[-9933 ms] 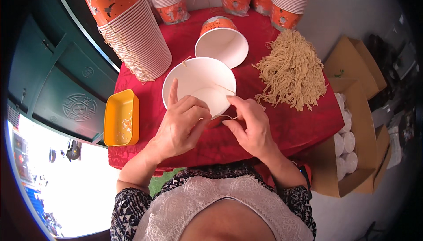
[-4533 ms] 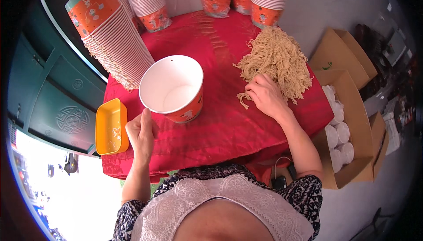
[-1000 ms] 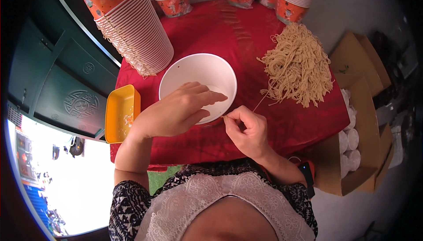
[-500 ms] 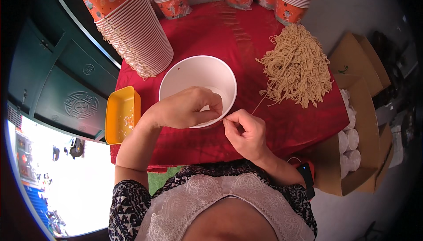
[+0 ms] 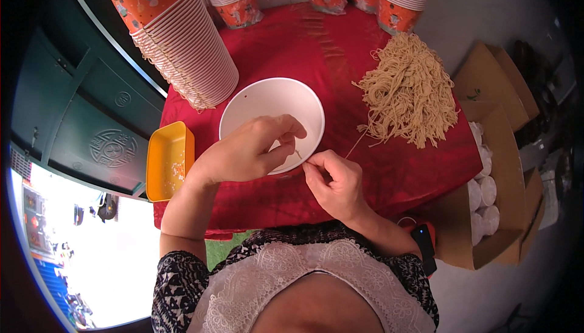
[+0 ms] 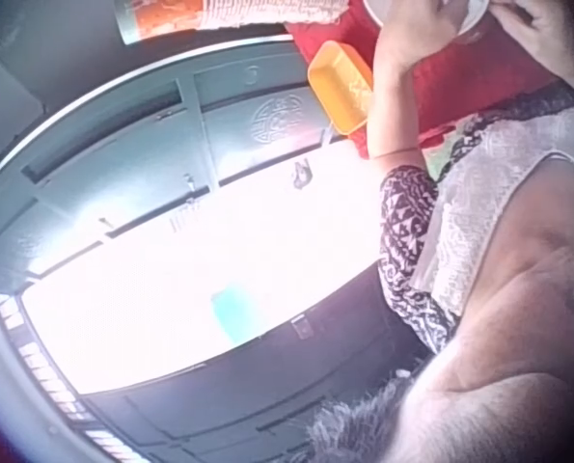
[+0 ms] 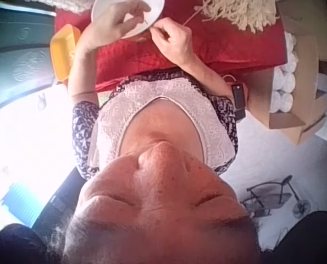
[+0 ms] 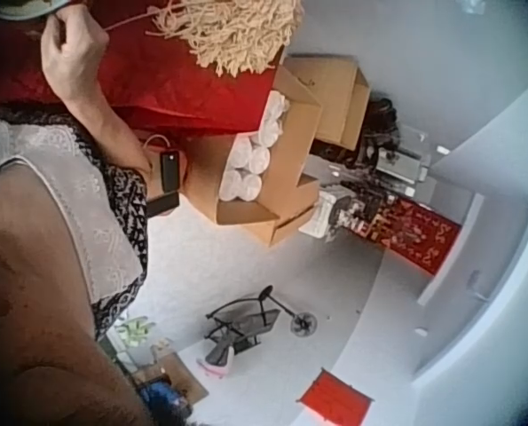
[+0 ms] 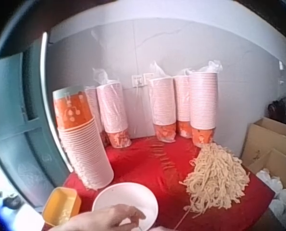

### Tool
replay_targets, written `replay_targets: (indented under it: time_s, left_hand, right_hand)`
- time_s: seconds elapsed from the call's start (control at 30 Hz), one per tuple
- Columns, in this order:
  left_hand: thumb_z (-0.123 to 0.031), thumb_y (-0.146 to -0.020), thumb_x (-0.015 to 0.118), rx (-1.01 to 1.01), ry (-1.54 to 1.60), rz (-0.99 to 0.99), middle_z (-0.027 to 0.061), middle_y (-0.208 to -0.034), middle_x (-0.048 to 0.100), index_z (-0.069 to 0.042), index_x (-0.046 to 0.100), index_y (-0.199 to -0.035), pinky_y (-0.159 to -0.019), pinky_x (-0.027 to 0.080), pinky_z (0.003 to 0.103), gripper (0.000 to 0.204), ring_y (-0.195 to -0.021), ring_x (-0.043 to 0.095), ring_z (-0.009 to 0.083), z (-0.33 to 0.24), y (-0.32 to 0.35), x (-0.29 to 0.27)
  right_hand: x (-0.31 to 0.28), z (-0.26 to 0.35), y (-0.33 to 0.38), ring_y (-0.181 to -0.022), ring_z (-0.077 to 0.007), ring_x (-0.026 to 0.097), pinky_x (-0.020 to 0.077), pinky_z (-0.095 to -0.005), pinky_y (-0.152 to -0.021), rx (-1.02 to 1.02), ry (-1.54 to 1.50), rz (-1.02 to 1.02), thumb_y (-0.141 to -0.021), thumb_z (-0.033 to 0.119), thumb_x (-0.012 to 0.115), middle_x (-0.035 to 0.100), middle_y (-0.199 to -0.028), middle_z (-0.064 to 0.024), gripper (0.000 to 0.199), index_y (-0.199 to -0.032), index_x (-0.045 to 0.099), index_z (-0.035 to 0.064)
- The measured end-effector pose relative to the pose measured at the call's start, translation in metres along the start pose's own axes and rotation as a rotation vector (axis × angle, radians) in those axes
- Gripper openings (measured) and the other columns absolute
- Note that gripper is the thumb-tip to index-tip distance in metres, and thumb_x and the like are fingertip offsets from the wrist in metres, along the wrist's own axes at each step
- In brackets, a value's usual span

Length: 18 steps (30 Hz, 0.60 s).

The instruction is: Thread string through holes in paper cups and stack them for packaging.

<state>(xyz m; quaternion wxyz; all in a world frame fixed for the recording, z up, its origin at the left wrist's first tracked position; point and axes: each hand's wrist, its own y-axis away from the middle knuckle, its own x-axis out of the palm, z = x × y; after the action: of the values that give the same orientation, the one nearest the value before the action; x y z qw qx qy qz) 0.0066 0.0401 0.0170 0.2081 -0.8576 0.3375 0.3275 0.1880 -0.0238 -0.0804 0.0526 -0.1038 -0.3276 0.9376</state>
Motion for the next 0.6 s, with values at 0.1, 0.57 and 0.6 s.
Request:
replay_targets:
  time_s: [0.1,0.57,0.6]
  left_hand:
    - [-0.009,-0.088,0.062,0.052,-0.017,0.057,0.018,-0.091,0.068,0.003,0.067,-0.102,-0.08,0.05,0.04,0.019,-0.087,0.066,0.0325,-0.002,-0.001,-0.002]
    - [-0.006,-0.085,0.062,-0.024,0.058,0.031,0.0128,-0.078,0.069,0.002,0.068,-0.088,-0.067,0.05,0.033,0.01,-0.073,0.066,0.0213,0.011,-0.005,0.005]
    - [-0.006,-0.085,0.061,-0.073,0.087,-0.004,0.0111,-0.078,0.068,0.002,0.067,-0.089,-0.067,0.051,0.033,0.011,-0.074,0.066,0.0192,0.014,-0.006,0.004]
  right_hand:
    - [0.001,0.0,-0.001,-0.057,-0.0256,0.064,0.0482,-0.0343,-0.051,-0.034,0.042,-0.023,-0.08,-0.005,0.072,0.062,-0.068,-0.0135,0.014,-0.082,0.059,0.0009]
    - [-0.001,0.004,0.0,-0.055,-0.0264,0.06,0.0478,-0.0357,-0.049,-0.031,0.103,-0.007,-0.079,-0.003,0.073,0.06,-0.068,-0.0112,0.015,-0.087,0.06,0.0015]
    - [-0.003,0.006,0.0,-0.056,-0.027,0.061,0.0487,-0.0361,-0.05,0.033,0.102,0.007,-0.079,-0.003,0.073,0.061,-0.07,-0.0117,0.015,-0.088,0.061,0.0013]
